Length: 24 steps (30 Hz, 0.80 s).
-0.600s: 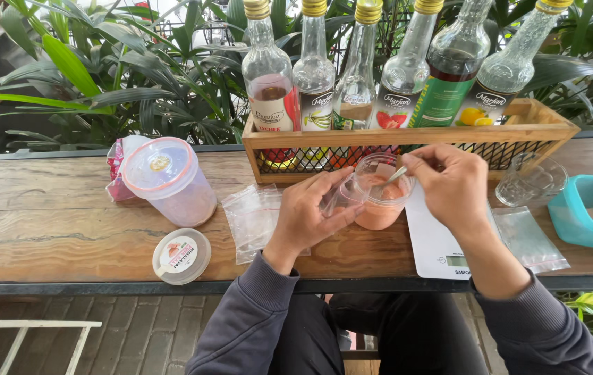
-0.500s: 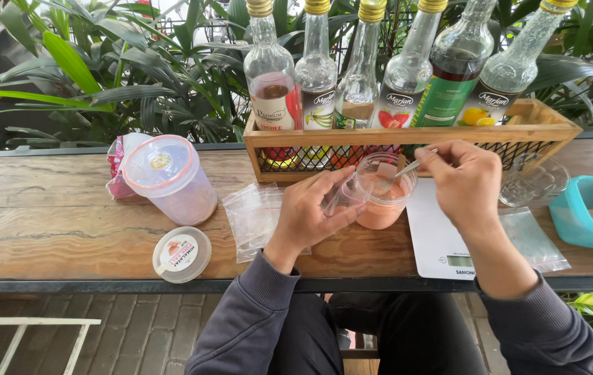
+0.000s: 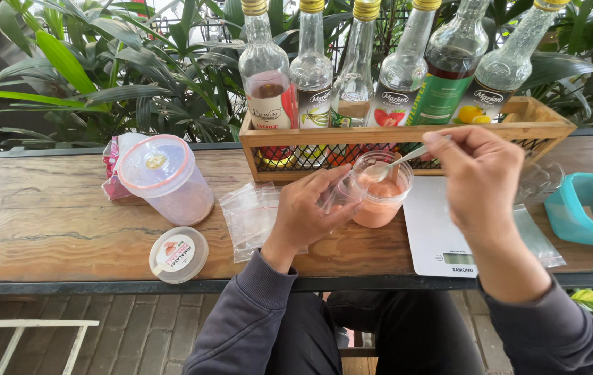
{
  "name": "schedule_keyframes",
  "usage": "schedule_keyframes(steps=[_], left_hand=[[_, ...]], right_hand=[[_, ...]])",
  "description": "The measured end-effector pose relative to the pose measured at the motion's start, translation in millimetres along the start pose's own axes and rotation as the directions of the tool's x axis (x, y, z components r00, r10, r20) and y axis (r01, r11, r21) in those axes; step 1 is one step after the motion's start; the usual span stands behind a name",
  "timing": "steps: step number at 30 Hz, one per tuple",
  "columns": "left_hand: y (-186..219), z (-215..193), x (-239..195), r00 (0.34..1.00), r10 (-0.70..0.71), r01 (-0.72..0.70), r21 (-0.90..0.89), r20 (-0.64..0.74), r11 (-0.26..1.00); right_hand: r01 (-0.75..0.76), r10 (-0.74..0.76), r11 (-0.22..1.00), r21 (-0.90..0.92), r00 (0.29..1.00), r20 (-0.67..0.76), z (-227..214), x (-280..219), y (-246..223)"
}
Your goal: The person prepares beverage ingredients by using a spoon to scoop a pink powder from a plastic cup into small plastic bags, then weighing each bag on a digital scale and placing them into a blue container.
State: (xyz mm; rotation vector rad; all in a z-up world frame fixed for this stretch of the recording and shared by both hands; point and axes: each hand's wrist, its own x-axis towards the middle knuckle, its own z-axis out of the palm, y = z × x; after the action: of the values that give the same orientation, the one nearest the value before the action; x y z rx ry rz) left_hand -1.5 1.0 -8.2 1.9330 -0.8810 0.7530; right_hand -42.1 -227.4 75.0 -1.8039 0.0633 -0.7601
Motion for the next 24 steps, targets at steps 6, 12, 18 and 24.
schedule_keyframes(steps=[6, 12, 18, 24], left_hand=[[-5.5, 3.6, 2.0, 0.997, -0.028, 0.015, -0.171, -0.077, 0.985], [-4.4, 1.6, 3.2, 0.995, -0.022, 0.004, -0.185, -0.095, 0.983], [-4.8, 1.5, 4.3, 0.993, 0.004, -0.025, -0.181, -0.117, 0.983], [-6.6, 11.8, 2.6, 0.948, 0.123, -0.137, -0.030, -0.293, 0.990]], right_hand=[[0.393, -0.345, 0.911, -0.125, 0.893, 0.289, 21.8, -30.7, -6.1], [0.553, -0.542, 0.833, -0.025, 0.824, 0.164, -7.9, -18.6, 18.6], [0.486, -0.479, 0.838, -0.247, 0.873, 0.092, -17.1, 0.7, 53.6], [0.625, -0.624, 0.532, -0.572, 0.746, 0.234, 3.1, -15.2, 26.3]])
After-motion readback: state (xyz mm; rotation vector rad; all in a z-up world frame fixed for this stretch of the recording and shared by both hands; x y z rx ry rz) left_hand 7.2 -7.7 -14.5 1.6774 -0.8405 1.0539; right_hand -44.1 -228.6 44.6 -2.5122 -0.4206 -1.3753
